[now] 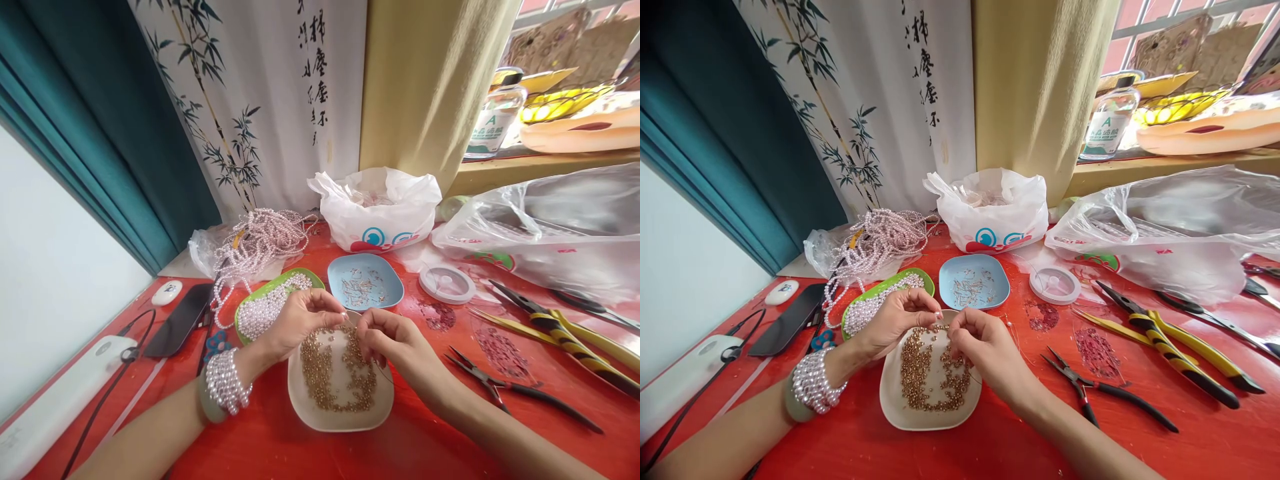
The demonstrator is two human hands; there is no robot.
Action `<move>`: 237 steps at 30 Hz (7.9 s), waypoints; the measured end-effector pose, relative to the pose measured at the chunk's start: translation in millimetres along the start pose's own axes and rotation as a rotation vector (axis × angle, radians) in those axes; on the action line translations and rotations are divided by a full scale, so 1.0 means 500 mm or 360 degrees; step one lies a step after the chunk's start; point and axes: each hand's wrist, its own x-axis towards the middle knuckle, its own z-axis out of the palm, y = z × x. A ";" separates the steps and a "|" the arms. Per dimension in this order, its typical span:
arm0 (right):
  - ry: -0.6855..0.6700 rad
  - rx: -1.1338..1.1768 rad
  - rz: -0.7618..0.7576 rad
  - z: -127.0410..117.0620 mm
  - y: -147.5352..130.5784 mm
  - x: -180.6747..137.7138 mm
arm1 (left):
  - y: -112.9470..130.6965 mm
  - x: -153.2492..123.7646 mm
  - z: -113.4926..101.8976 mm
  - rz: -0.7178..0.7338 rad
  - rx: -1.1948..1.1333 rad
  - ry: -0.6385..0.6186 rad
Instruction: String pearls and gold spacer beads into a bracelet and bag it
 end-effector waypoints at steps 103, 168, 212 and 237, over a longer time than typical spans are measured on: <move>0.0078 -0.0267 -0.0168 -0.030 -0.017 0.013 | 0.018 -0.024 -0.030 0.0636 0.1992 -0.0191; 0.0003 -0.0315 -0.0213 -0.013 0.013 0.001 | 0.026 -0.004 -0.002 -0.0351 -0.0062 -0.0045; -0.0057 -0.0254 -0.0195 -0.016 0.013 0.000 | 0.018 -0.003 -0.006 -0.0242 0.0114 -0.0111; -0.0030 -0.0418 -0.0184 -0.019 0.014 0.005 | 0.011 -0.003 -0.011 -0.0218 0.0120 -0.0152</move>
